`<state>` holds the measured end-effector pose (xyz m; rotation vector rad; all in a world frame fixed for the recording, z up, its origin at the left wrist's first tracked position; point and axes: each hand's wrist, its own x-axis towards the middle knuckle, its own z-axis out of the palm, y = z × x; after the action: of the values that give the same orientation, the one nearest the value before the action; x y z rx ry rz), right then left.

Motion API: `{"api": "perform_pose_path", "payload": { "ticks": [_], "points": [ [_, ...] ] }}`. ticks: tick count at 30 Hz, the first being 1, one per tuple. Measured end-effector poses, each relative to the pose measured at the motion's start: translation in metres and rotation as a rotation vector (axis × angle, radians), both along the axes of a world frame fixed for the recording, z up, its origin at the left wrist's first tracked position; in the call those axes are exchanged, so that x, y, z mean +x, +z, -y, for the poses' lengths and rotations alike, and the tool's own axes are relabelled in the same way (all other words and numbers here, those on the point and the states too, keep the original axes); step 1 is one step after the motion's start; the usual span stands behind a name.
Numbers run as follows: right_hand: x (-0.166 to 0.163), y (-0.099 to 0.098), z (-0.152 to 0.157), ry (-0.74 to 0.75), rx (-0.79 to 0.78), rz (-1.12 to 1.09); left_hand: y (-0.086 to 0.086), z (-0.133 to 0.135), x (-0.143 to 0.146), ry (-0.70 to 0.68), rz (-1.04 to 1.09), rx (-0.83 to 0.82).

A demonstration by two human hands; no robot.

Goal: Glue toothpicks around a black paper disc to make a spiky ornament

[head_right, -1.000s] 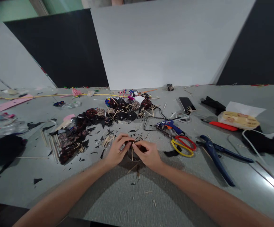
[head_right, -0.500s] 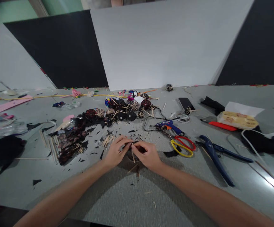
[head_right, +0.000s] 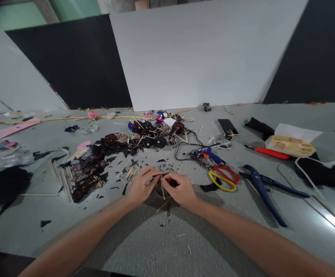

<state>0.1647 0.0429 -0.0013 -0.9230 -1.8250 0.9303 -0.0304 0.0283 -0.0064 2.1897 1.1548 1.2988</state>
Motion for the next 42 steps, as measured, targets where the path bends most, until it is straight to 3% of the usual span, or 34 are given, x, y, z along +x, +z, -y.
{"api": "perform_pose_path", "payload": {
  "ticks": [13,21,29,42],
  "points": [
    [0.000,-0.003,-0.001,-0.012,-0.029,-0.007,0.005,0.003,-0.002,0.006,-0.040,-0.007],
    [0.001,-0.005,-0.003,-0.015,-0.003,0.006,0.017,0.008,-0.011,-0.155,-0.111,-0.083],
    [0.001,-0.006,-0.004,-0.035,-0.016,-0.006,0.016,0.005,-0.011,-0.208,-0.209,-0.100],
    [0.002,-0.004,-0.004,-0.039,0.002,-0.014,0.016,0.007,-0.004,-0.164,-0.286,-0.084]
  ]
}}
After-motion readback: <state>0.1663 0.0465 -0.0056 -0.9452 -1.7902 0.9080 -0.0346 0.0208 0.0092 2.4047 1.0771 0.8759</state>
